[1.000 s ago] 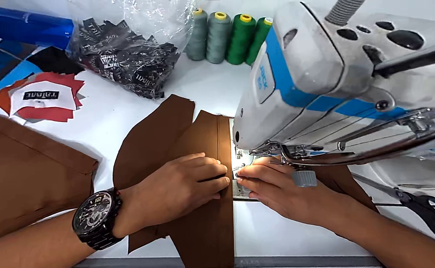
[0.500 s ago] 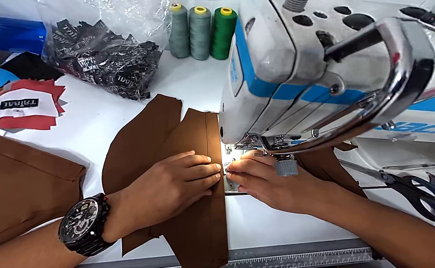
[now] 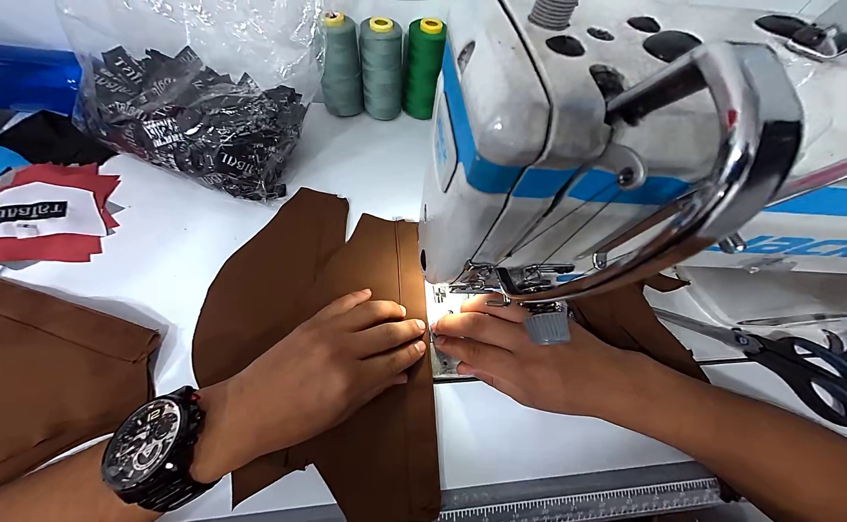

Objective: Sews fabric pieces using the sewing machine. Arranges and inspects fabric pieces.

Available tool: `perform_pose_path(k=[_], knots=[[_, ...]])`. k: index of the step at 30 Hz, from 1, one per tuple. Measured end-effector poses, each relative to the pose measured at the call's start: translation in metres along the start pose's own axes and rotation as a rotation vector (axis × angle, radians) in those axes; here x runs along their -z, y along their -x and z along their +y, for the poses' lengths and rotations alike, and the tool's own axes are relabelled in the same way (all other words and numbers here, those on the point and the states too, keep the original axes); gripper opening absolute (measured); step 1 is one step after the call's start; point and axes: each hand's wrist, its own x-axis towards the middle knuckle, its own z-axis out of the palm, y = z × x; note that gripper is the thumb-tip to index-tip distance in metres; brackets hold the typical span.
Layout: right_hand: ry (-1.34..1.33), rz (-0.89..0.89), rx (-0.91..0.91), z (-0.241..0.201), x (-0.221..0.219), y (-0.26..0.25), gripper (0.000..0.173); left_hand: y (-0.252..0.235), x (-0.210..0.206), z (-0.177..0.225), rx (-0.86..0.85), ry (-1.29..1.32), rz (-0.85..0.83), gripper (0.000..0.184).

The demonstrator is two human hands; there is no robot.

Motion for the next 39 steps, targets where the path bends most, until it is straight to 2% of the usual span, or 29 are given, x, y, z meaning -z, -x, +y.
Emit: perform_pose_path(k=[39], knots=[[-0.002, 0.006, 0.010, 0.0004, -0.0028, -0.0010, 0.031, -0.0024, 0.0000, -0.0003, -0.023, 0.011, 0.004, 0.033]])
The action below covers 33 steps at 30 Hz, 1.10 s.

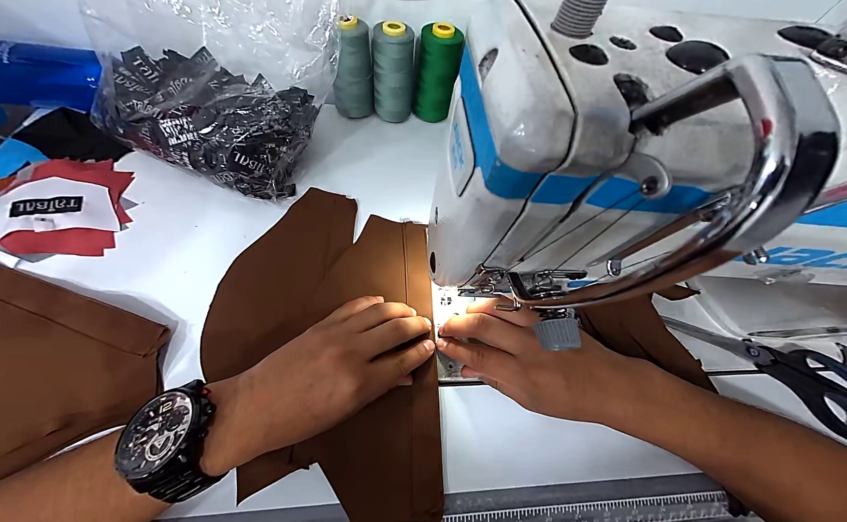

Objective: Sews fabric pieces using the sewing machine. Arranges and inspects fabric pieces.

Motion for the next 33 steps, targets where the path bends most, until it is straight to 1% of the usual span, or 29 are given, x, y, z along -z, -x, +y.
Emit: perform_pose_path(k=[15, 28, 30, 33], knots=[[0.015, -0.019, -0.016, -0.0003, 0.0005, 0.0007, 0.032, 0.0021, -0.0033, 0.0001, 0.004, -0.048, -0.020, 0.035], [0.013, -0.035, -0.017, 0.0005, 0.0000, 0.0022, 0.033, 0.0016, 0.0003, 0.0022, 0.033, -0.002, -0.019, 0.033], [0.011, -0.019, -0.011, 0.0030, 0.0029, 0.0032, 0.032, 0.0015, 0.0001, 0.0020, 0.037, -0.010, -0.015, 0.034], [-0.004, 0.044, -0.066, 0.0068, 0.0065, 0.0089, 0.030, 0.0019, -0.0007, 0.0023, 0.038, -0.025, -0.013, 0.034]])
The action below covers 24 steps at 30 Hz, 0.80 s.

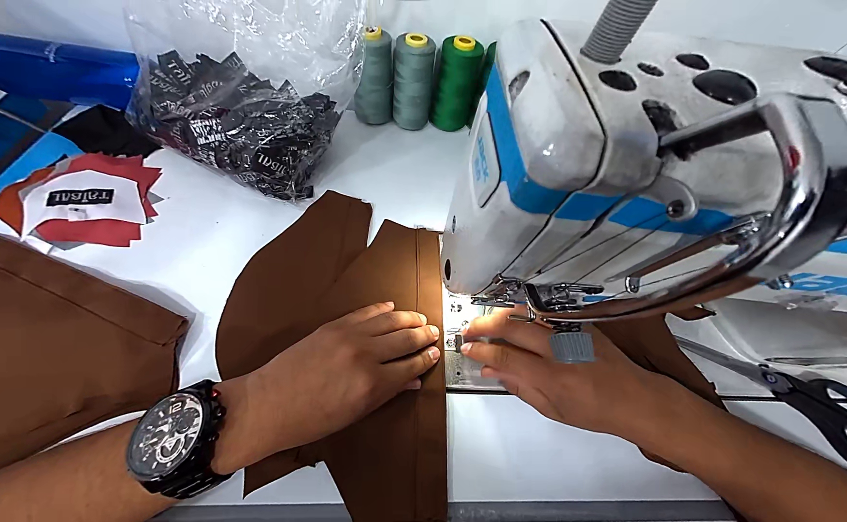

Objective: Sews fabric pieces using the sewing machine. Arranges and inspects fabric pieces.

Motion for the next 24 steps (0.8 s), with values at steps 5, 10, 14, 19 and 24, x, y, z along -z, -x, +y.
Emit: perform_pose_path(k=[5, 10, 14, 19, 24], knots=[[-0.008, -0.043, -0.037, 0.0017, -0.0011, 0.0013, 0.032, -0.0006, 0.0003, 0.0000, -0.001, 0.009, -0.007, 0.034], [-0.022, -0.077, -0.065, 0.0040, -0.0042, 0.0012, 0.034, 0.0000, 0.0014, 0.0007, 0.007, 0.018, -0.024, 0.034], [-0.075, -0.092, -0.002, 0.0023, -0.0008, -0.0005, 0.032, -0.0005, 0.0018, 0.0010, 0.005, 0.019, -0.028, 0.034], [-0.030, -0.088, -0.085, 0.0042, -0.0042, -0.0006, 0.035, -0.0003, 0.0024, 0.0013, 0.006, 0.016, -0.046, 0.035], [-0.018, -0.088, -0.064, 0.0027, -0.0048, -0.0012, 0.034, -0.0006, 0.0020, 0.0016, 0.009, 0.018, -0.040, 0.035]])
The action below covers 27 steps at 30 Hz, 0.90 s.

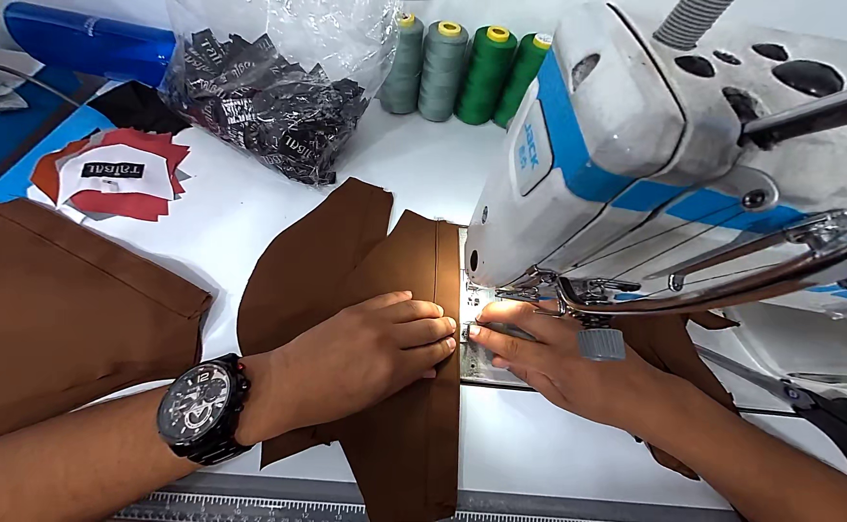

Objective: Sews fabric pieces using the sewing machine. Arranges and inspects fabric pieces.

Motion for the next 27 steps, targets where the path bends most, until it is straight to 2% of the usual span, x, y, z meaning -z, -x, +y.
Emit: perform_pose_path(k=[10, 27], knots=[[0.012, -0.030, -0.002, -0.004, 0.000, -0.004, 0.034, -0.001, 0.000, 0.000, 0.000, -0.009, 0.004, 0.035], [0.039, 0.028, 0.021, -0.012, -0.007, -0.012, 0.033, -0.001, 0.000, 0.000, -0.001, 0.003, 0.047, 0.031]])
